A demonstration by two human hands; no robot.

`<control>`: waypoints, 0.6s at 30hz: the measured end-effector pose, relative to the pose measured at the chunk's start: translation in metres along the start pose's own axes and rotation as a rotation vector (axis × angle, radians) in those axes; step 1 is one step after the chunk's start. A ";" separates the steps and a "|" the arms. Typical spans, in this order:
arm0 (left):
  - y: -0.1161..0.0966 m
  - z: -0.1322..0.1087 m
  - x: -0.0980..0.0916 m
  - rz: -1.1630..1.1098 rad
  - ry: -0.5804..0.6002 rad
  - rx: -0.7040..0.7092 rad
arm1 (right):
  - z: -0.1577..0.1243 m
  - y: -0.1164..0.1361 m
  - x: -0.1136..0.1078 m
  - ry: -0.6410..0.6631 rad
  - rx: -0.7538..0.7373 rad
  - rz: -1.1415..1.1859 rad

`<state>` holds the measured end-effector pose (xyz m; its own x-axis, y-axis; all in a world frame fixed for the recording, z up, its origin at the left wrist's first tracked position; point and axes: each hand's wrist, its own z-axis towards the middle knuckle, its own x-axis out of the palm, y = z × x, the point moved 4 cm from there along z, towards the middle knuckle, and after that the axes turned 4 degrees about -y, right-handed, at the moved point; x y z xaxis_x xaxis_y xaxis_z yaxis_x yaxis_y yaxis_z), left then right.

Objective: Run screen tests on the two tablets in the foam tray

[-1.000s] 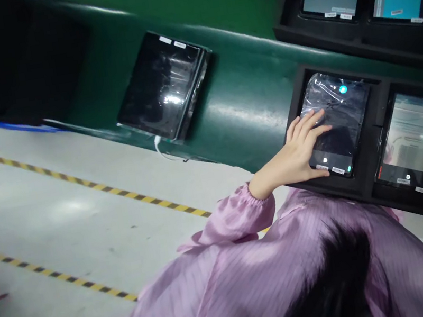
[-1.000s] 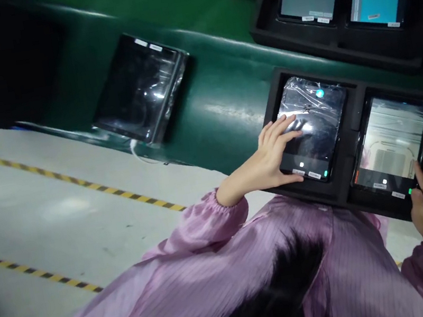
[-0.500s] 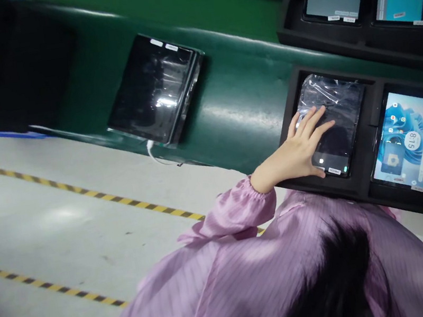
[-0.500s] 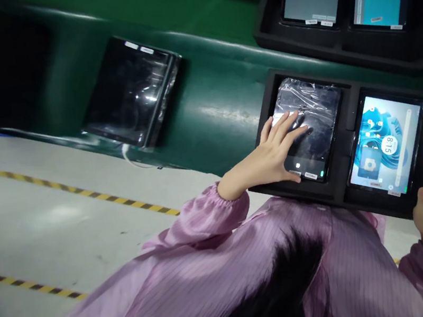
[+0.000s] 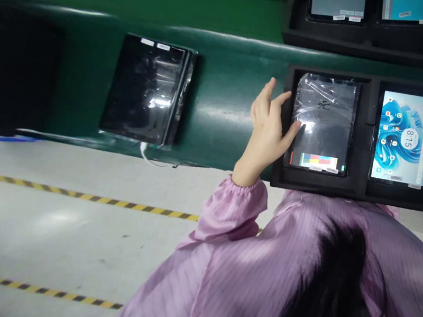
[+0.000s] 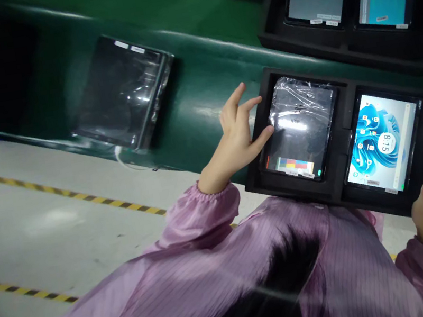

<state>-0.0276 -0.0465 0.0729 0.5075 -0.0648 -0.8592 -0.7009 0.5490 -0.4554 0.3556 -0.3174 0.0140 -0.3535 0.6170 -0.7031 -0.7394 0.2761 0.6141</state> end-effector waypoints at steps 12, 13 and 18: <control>0.014 -0.016 0.011 -0.115 0.049 -0.093 | 0.003 -0.006 0.001 -0.051 0.138 -0.062; 0.014 -0.016 0.012 -0.136 0.051 -0.105 | 0.004 -0.006 0.001 -0.048 0.160 -0.075; 0.021 -0.026 0.011 -0.207 0.126 -0.462 | -0.003 -0.024 -0.003 -0.015 0.411 -0.163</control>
<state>-0.0498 -0.0578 0.0483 0.6150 -0.2483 -0.7484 -0.7545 0.0905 -0.6501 0.3728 -0.3283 0.0001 -0.2407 0.5510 -0.7991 -0.4940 0.6391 0.5895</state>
